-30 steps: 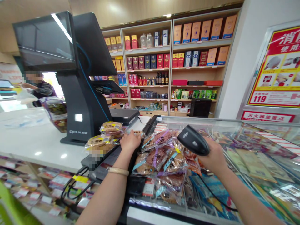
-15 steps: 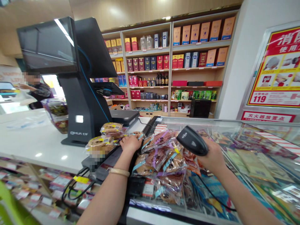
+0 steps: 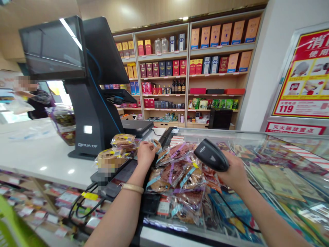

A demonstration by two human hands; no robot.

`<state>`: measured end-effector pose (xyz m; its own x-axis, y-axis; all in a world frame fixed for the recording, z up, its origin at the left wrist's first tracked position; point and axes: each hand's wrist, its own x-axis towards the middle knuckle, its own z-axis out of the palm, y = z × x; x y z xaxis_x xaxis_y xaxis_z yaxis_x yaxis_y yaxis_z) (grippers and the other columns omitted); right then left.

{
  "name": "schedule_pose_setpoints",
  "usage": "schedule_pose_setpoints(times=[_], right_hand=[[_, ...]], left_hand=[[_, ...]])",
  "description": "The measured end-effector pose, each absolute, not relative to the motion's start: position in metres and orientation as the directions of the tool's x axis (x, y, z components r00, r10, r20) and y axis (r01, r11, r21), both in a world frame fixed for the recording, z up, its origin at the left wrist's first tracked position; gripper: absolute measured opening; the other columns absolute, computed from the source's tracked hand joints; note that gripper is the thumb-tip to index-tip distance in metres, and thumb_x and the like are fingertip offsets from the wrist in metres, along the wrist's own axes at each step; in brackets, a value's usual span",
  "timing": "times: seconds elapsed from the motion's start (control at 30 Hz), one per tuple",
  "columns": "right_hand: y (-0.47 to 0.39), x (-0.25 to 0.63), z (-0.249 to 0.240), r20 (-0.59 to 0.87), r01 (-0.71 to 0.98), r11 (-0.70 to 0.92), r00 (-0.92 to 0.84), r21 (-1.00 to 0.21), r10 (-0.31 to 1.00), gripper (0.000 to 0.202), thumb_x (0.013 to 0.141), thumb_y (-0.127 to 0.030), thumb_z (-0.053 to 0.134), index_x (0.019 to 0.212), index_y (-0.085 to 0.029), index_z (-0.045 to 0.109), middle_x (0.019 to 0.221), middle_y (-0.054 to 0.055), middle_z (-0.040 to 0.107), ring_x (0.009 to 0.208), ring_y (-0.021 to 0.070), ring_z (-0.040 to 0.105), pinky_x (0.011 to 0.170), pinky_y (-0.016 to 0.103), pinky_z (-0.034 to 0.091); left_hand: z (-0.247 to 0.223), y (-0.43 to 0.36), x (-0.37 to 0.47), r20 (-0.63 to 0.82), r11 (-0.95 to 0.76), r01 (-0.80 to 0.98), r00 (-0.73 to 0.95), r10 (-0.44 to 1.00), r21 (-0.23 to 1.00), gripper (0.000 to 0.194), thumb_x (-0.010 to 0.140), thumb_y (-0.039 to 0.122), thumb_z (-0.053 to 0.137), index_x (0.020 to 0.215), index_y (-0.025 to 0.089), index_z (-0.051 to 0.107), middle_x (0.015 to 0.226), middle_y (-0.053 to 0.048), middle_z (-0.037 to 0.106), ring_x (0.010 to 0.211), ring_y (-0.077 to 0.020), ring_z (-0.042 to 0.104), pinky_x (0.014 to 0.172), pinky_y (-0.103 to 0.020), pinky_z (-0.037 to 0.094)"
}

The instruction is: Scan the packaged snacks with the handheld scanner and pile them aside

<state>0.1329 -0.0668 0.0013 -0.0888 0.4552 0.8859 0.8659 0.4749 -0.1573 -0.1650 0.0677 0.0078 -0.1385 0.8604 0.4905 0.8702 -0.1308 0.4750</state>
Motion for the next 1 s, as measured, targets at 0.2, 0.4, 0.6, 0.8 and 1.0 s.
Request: schedule_pose_setpoints(times=[0.2, 0.4, 0.6, 0.8, 1.0], right_hand=[[-0.067, 0.131, 0.002, 0.877, 0.858, 0.486, -0.095, -0.169, 0.472, 0.013, 0.071, -0.025, 0.056, 0.081, -0.021, 0.063, 0.07, 0.004, 0.066, 0.064, 0.0206, 0.063, 0.058, 0.029, 0.047], [-0.068, 0.13, 0.003, 0.863, 0.846, 0.493, -0.083, -0.202, 0.497, 0.01, 0.071, -0.026, 0.058, 0.078, -0.022, 0.062, 0.066, 0.002, 0.064, 0.06, 0.0188, 0.06, 0.054, 0.027, 0.044], [-0.07, 0.128, 0.005, 0.863, 0.846, 0.497, -0.093, -0.195, 0.496, 0.013, 0.073, -0.029, 0.059, 0.082, -0.021, 0.064, 0.07, 0.003, 0.066, 0.063, 0.0196, 0.062, 0.057, 0.028, 0.045], [-0.071, 0.126, 0.006, 0.86, 0.843, 0.504, -0.108, -0.188, 0.499, 0.019, 0.076, -0.029, 0.058, 0.09, -0.02, 0.066, 0.08, 0.007, 0.07, 0.072, 0.0221, 0.066, 0.062, 0.03, 0.05], [-0.069, 0.127, 0.003, 0.847, 0.842, 0.496, -0.094, -0.212, 0.522, 0.024, 0.074, -0.028, 0.058, 0.095, -0.02, 0.067, 0.088, 0.009, 0.072, 0.077, 0.024, 0.068, 0.068, 0.033, 0.052]], left_hand=[[0.001, 0.077, -0.165, 0.461, -0.155, 0.652, -0.329, 0.824, 0.743, 0.046, 0.066, 0.013, 0.067, 0.111, 0.012, 0.059, 0.1, -0.012, 0.068, 0.094, -0.0248, 0.066, 0.086, -0.04, 0.052], [0.007, 0.079, -0.161, 0.544, -0.345, 0.526, -0.288, 0.788, 0.778, 0.027, 0.071, 0.016, 0.061, 0.098, 0.014, 0.065, 0.098, -0.009, 0.072, 0.092, -0.019, 0.068, 0.087, -0.03, 0.052], [0.021, 0.052, -0.139, 0.813, -0.699, 0.429, -0.187, 0.551, 0.572, 0.029, 0.074, 0.026, 0.062, 0.102, 0.016, 0.065, 0.1, -0.008, 0.071, 0.091, -0.0176, 0.067, 0.078, -0.028, 0.056], [0.022, 0.035, -0.125, 0.888, -0.784, 0.455, -0.033, 0.459, 0.422, 0.023, 0.078, 0.023, 0.06, 0.1, 0.018, 0.066, 0.097, -0.006, 0.07, 0.091, -0.0177, 0.066, 0.079, -0.029, 0.056], [0.022, 0.033, -0.123, 0.897, -0.801, 0.451, 0.005, 0.443, 0.393, 0.022, 0.078, 0.023, 0.061, 0.099, 0.018, 0.066, 0.096, -0.006, 0.07, 0.091, -0.0179, 0.066, 0.08, -0.029, 0.056]])
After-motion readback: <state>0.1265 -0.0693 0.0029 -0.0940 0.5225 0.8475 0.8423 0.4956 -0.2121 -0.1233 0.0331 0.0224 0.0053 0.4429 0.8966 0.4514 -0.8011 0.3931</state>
